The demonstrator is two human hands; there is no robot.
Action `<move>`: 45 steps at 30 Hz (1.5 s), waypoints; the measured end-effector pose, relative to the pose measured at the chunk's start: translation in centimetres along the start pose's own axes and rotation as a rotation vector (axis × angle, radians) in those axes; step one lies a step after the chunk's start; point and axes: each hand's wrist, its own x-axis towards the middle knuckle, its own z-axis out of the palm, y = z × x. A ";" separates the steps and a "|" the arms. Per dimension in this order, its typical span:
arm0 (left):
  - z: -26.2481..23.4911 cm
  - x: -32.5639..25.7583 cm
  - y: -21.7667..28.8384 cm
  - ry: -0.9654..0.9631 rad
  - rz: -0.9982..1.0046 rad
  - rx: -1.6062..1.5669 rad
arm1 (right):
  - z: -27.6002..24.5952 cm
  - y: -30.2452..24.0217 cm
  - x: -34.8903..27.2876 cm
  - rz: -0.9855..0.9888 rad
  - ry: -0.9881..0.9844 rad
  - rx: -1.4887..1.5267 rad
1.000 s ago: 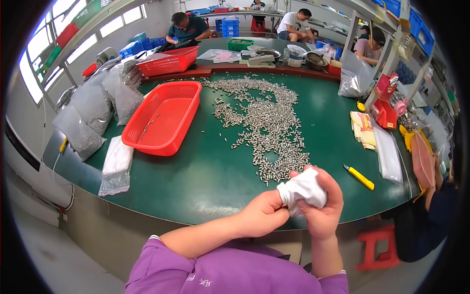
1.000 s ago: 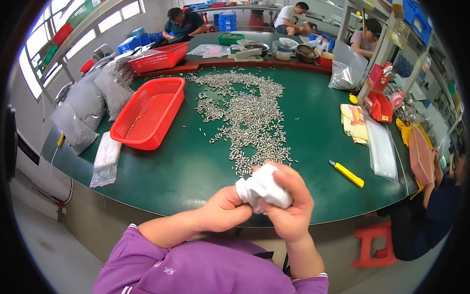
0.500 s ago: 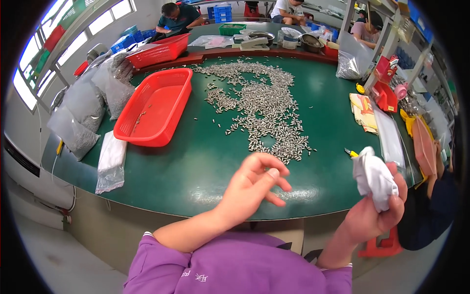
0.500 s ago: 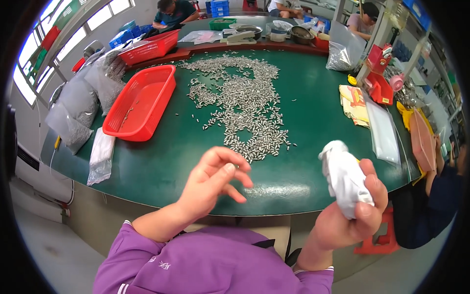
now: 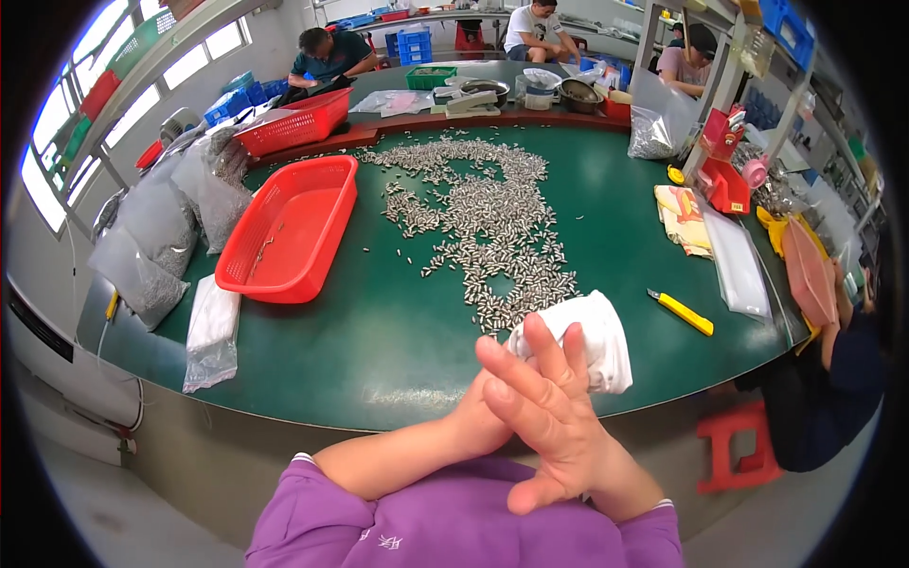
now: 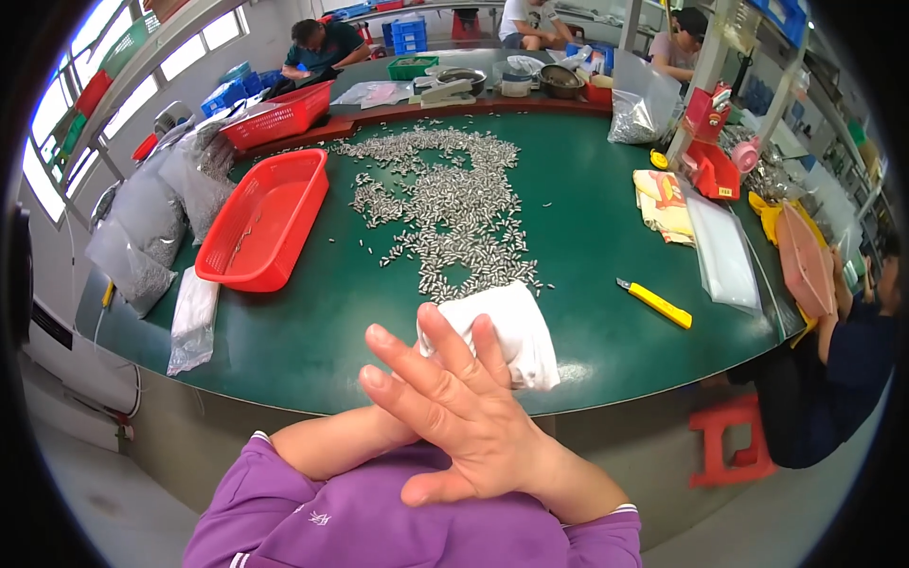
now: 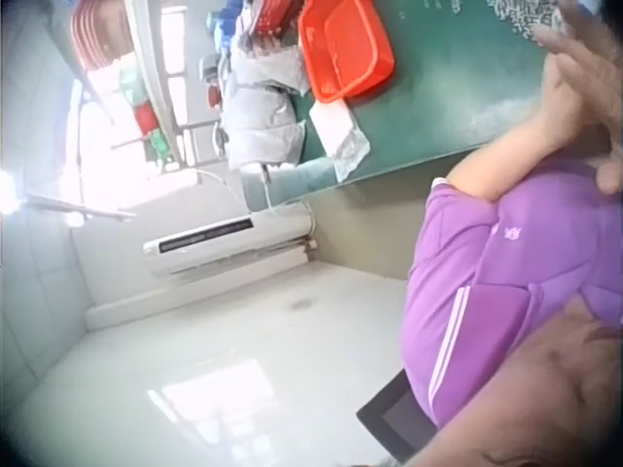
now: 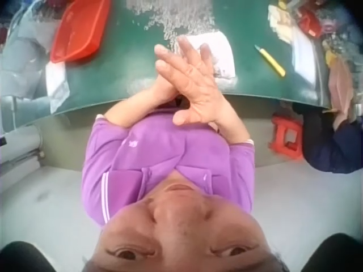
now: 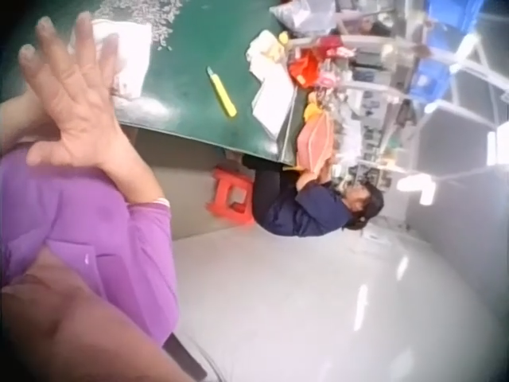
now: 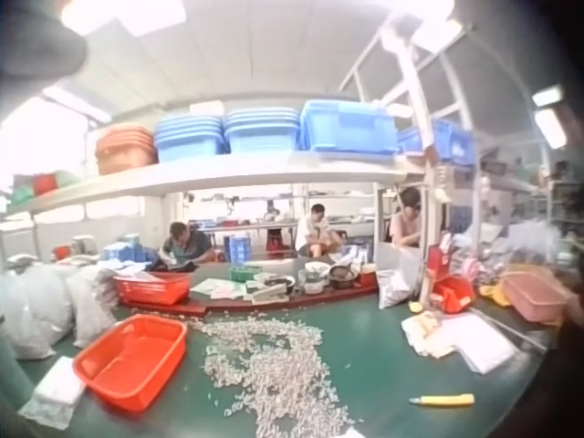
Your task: Sorting and inspecting small metal pins on a workbench and using a utility knife for minor adjustments.
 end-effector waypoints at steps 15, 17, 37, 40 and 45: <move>-2.1 1.6 3.0 0.310 -0.347 -1.211 | 1.7 1.7 0.4 0.169 0.033 -0.510; -3.5 1.5 1.9 0.309 -0.164 -1.067 | 1.7 1.9 0.2 0.171 0.039 -0.468; -5.3 3.2 2.8 0.654 -0.044 -0.769 | 2.3 1.7 -0.5 0.104 -0.065 -0.424; -5.1 2.8 2.6 0.521 -0.070 -0.738 | 1.8 0.1 0.0 0.063 0.120 -0.219; 0.2 0.2 2.0 0.233 -0.127 -0.754 | 0.5 0.1 2.5 0.045 0.075 -0.357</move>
